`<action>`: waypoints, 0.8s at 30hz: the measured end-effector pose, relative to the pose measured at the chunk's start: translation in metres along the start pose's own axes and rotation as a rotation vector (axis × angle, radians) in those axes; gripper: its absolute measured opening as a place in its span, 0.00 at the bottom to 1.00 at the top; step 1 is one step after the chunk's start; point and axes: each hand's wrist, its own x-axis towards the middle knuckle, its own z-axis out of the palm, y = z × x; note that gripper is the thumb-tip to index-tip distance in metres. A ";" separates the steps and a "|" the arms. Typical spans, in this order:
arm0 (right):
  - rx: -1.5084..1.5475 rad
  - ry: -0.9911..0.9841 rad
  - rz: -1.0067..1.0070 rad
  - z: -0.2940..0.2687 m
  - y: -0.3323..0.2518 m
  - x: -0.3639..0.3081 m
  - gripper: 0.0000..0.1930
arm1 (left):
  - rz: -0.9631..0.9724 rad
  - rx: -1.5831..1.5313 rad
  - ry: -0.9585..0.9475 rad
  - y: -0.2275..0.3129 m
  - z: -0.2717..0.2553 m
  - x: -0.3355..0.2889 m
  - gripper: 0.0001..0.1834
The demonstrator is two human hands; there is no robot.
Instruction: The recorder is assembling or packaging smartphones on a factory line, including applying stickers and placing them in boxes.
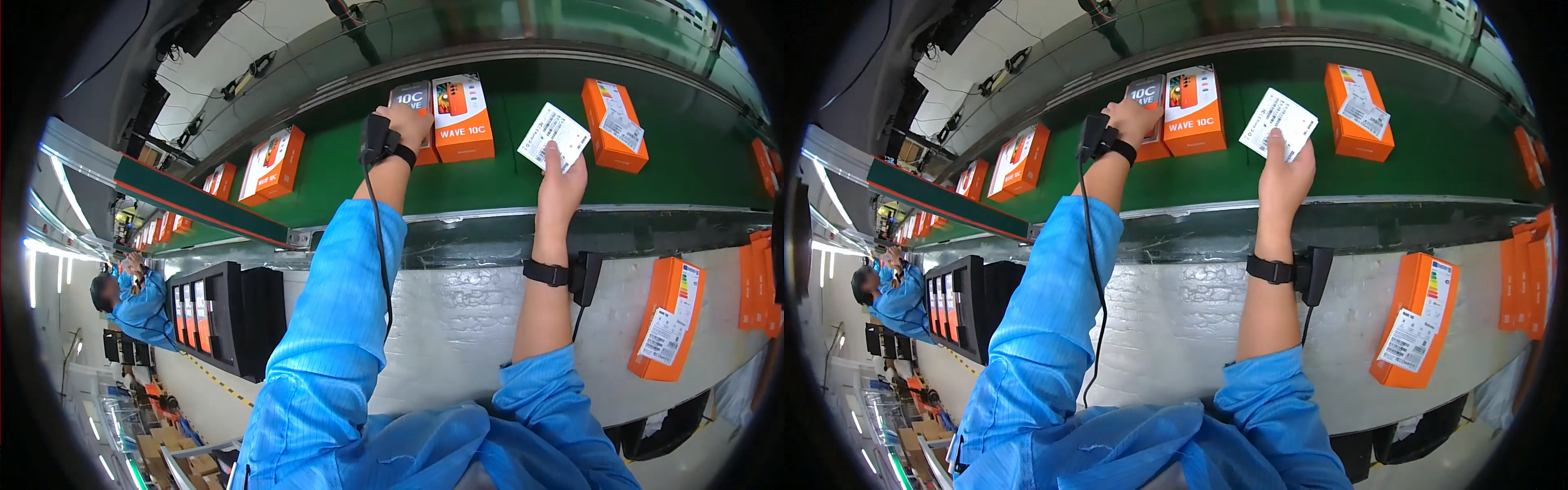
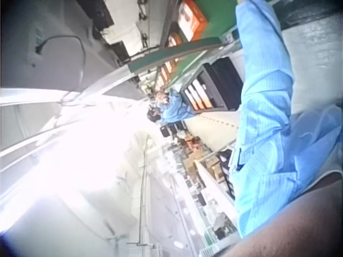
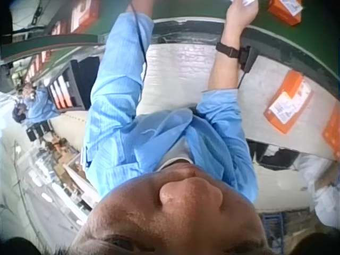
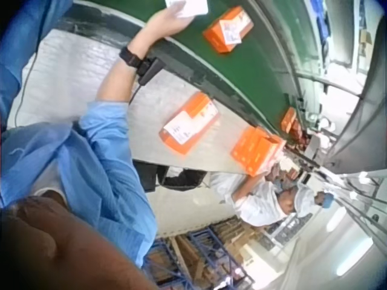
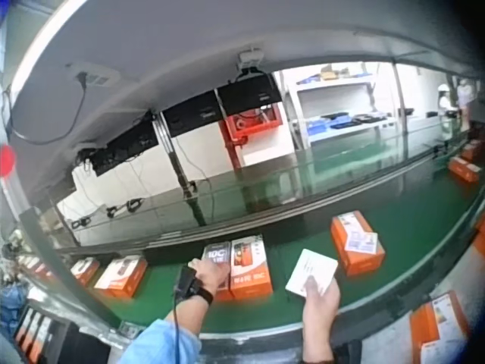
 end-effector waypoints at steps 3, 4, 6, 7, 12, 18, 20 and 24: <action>0.040 -0.037 0.031 0.005 0.004 0.001 0.15 | 0.057 0.152 0.028 0.003 0.012 -0.006 0.34; 0.019 -0.057 0.046 0.003 0.004 0.003 0.15 | 0.060 0.152 0.025 0.004 0.022 -0.006 0.34; 0.050 -0.043 0.041 0.004 0.000 0.002 0.15 | -0.070 0.014 0.220 -0.001 0.037 -0.007 0.36; 0.070 -0.022 0.035 0.000 0.001 0.002 0.15 | -0.060 0.011 0.209 0.007 0.039 -0.012 0.36; 0.052 0.020 0.023 -0.008 -0.001 0.003 0.15 | 0.202 0.076 0.384 0.073 0.037 -0.043 0.43; 0.199 0.104 -0.045 -0.022 -0.015 0.020 0.14 | 0.168 -0.149 0.174 0.130 0.032 -0.078 0.56; 0.182 0.192 -0.061 -0.041 -0.013 0.032 0.13 | 0.269 -0.304 0.110 0.147 0.012 -0.099 0.49; 0.180 0.220 -0.013 -0.042 -0.014 0.031 0.13 | 0.206 -0.261 0.447 0.094 -0.039 -0.058 0.41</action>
